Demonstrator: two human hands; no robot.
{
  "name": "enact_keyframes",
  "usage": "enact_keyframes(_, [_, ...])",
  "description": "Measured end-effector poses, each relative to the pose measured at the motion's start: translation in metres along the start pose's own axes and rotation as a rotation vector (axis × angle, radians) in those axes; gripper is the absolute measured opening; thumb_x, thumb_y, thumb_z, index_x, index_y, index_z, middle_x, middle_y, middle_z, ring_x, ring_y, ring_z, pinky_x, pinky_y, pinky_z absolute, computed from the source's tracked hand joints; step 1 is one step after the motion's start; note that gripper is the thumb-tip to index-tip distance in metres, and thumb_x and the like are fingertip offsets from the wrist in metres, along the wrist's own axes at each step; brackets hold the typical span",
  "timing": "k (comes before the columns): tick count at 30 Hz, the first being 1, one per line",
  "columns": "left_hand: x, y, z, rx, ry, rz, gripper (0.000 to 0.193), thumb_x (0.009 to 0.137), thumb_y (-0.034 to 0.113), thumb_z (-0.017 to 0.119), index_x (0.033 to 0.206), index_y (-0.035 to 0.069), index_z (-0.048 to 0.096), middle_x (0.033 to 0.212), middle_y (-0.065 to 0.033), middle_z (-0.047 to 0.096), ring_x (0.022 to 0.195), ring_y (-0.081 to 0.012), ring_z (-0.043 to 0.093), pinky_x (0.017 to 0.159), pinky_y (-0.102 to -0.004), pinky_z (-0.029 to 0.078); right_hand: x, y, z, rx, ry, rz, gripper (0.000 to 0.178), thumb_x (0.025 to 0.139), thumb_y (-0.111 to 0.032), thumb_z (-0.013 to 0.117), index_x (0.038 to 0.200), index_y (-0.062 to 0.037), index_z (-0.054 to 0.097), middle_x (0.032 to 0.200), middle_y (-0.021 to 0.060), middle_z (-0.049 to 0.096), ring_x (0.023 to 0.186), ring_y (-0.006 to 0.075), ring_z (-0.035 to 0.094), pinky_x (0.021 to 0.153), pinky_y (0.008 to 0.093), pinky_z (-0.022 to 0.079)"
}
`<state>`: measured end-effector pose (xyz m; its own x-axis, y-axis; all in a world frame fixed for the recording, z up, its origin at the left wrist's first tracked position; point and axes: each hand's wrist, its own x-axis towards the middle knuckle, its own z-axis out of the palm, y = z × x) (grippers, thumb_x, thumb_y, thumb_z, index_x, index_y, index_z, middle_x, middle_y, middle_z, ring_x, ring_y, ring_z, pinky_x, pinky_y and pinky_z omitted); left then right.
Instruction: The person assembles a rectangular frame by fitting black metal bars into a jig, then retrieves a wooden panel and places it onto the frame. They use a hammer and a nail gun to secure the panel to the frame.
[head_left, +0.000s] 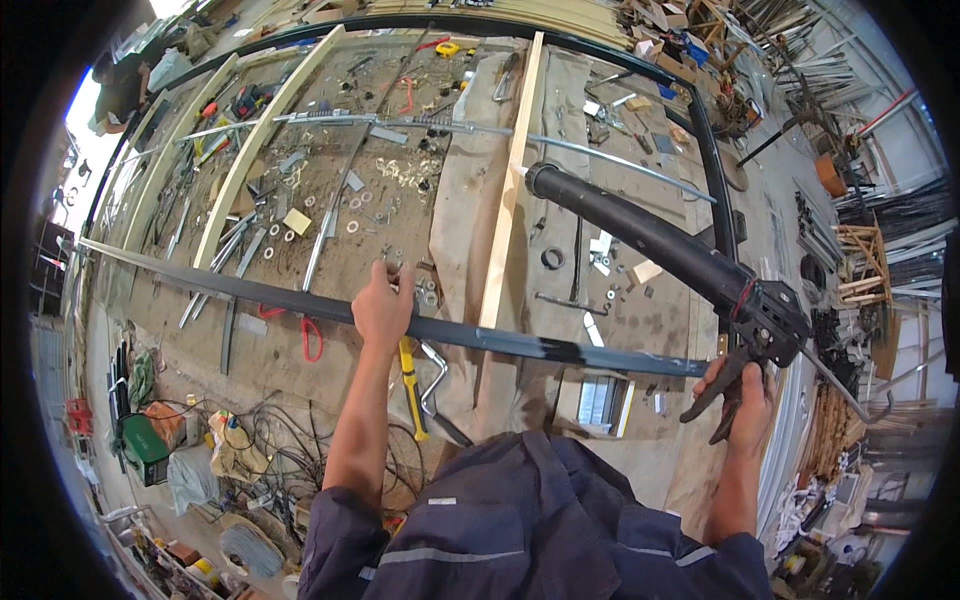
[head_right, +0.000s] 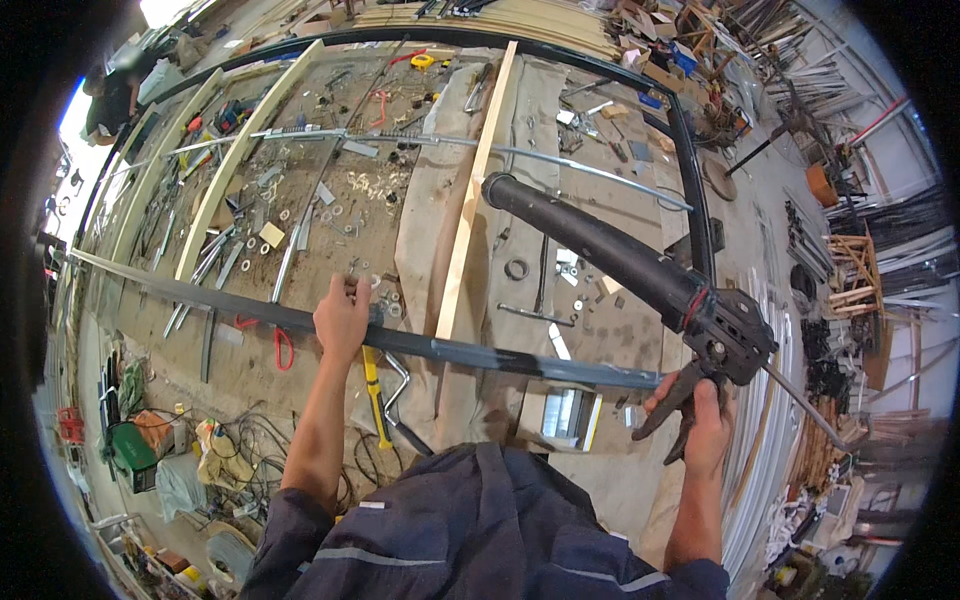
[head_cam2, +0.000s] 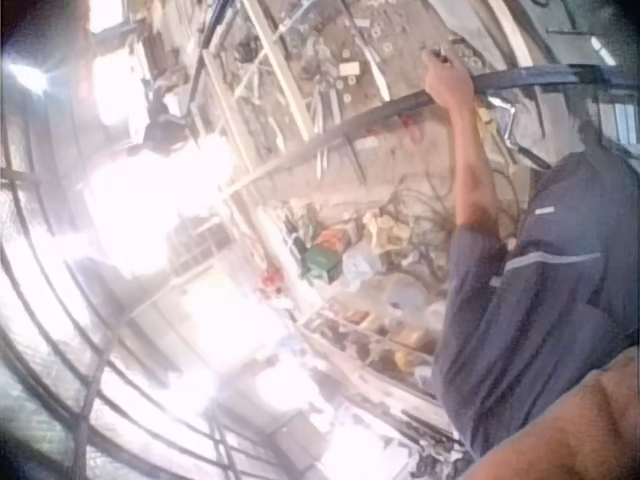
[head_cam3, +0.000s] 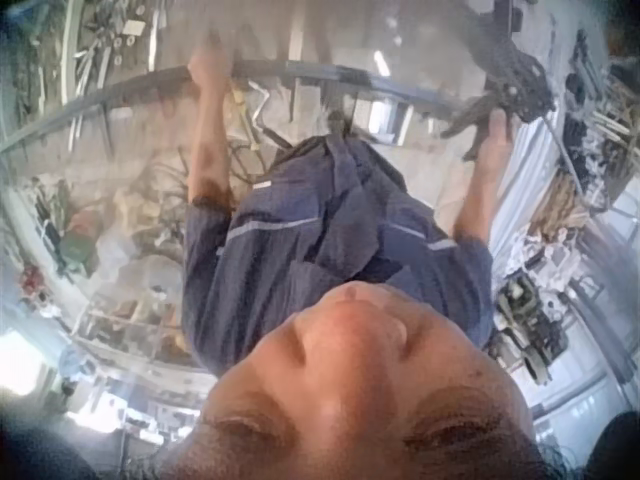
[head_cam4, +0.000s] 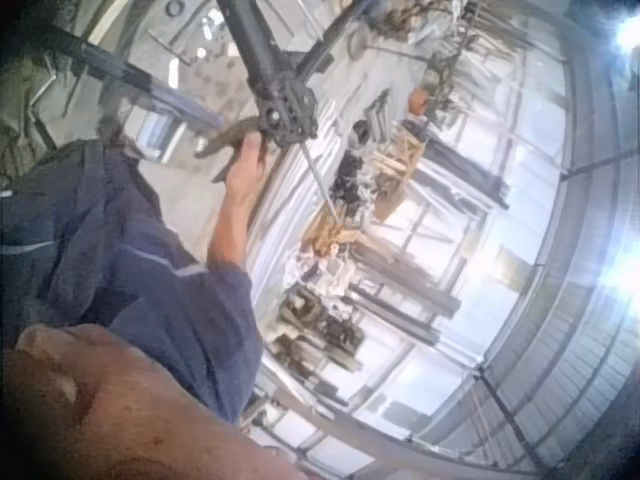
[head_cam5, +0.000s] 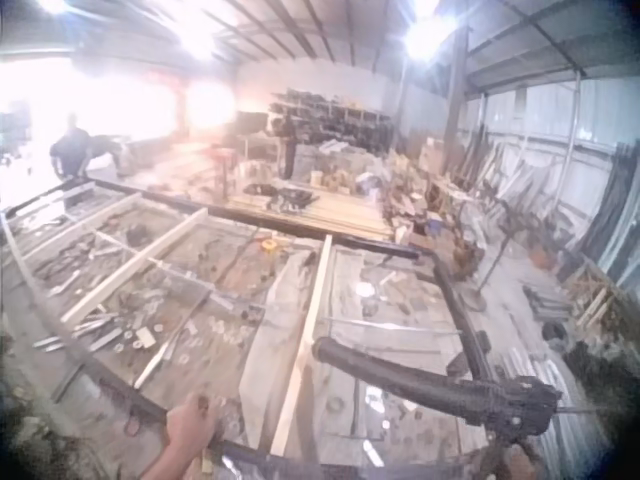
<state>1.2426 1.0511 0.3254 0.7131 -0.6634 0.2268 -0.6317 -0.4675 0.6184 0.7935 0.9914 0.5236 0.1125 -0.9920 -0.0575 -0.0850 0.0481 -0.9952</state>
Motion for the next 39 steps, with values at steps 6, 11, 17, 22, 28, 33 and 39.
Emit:
enact_keyframes(6, [0.0, -0.002, 0.0, -0.048, -0.011, 0.005, 0.031, 0.093, 0.038, 0.064, 0.096, 0.008, 0.06, 0.079, -0.0135, 0.071, 0.075, -0.0377, 0.068, 0.066, -0.0465, 0.051, -0.07, 0.003, -0.02, 0.081, 0.038, 0.062, 0.048, 0.1, -0.04, 0.053, 0.118, 0.0044, 0.051, 0.086, 0.0171, 0.061, 0.071, 0.0294, 0.065, 0.066, 0.0463, 0.057])
enact_keyframes(11, [-0.001, -0.002, -0.003, -0.083, -0.026, -0.001, 0.03, 0.093, 0.037, 0.063, 0.097, 0.008, 0.061, 0.08, -0.0131, 0.071, 0.075, -0.0359, 0.068, 0.067, -0.0447, 0.051, -0.114, -0.001, -0.022, 0.098, 0.05, 0.068, 0.049, 0.099, -0.042, 0.053, 0.118, 0.0032, 0.051, 0.086, 0.0179, 0.061, 0.071, 0.0315, 0.065, 0.065, 0.0469, 0.056])
enact_keyframes(17, [-0.009, -0.001, -0.018, -0.768, -0.022, -0.145, 0.033, 0.102, 0.03, 0.054, 0.097, -0.001, 0.064, 0.082, -0.0108, 0.072, 0.071, -0.0188, 0.068, 0.065, -0.0321, 0.053, -0.154, -0.004, -0.046, 0.08, -0.052, 0.065, 0.053, 0.098, -0.041, 0.056, 0.125, 0.0039, 0.048, 0.093, 0.0195, 0.062, 0.081, 0.0337, 0.066, 0.072, 0.0507, 0.056])
enact_keyframes(22, [-0.082, 0.065, -0.061, -1.14, -0.356, -0.179, 0.032, 0.104, 0.025, 0.049, 0.097, -0.002, 0.065, 0.087, -0.011, 0.071, 0.076, -0.0167, 0.067, 0.072, -0.031, 0.055, -0.171, -0.003, -0.057, 0.103, -0.013, 0.039, 0.055, 0.097, -0.04, 0.059, 0.125, 0.0057, 0.048, 0.093, 0.0211, 0.063, 0.08, 0.0352, 0.068, 0.073, 0.0518, 0.058])
enact_keyframes(28, [-0.181, 0.128, -0.083, -1.282, -0.723, -0.145, 0.03, 0.103, 0.024, 0.052, 0.098, -0.003, 0.066, 0.092, -0.0111, 0.071, 0.083, -0.0168, 0.068, 0.077, -0.0317, 0.055, -0.173, 0.0, -0.079, 0.153, -0.063, 0.04, 0.056, 0.095, -0.041, 0.062, 0.123, 0.0058, 0.048, 0.091, 0.0221, 0.064, 0.079, 0.0367, 0.069, 0.071, 0.0508, 0.059])
enact_keyframes(33, [-0.215, 0.196, -0.143, -1.368, -1.018, 0.143, 0.028, 0.102, 0.021, 0.054, 0.105, -0.004, 0.067, 0.097, -0.0108, 0.071, 0.09, -0.0173, 0.067, 0.083, -0.0311, 0.054, -0.176, 0.004, -0.103, 0.085, -0.154, 0.042, 0.054, 0.097, -0.041, 0.057, 0.125, 0.0043, 0.049, 0.093, 0.0195, 0.064, 0.082, 0.0333, 0.068, 0.074, 0.0481, 0.058])
enact_keyframes(39, [-0.245, 0.259, -0.221, -1.875, -1.087, 0.718, 0.027, 0.096, 0.015, 0.062, 0.106, -0.01, 0.066, 0.103, -0.025, 0.068, 0.096, -0.0398, 0.066, 0.085, -0.0469, 0.053, -0.167, -0.002, -0.112, -0.046, -0.22, -0.029, 0.054, 0.094, -0.035, 0.063, 0.124, 0.0081, 0.049, 0.094, 0.0203, 0.066, 0.085, 0.032, 0.069, 0.079, 0.0459, 0.057])
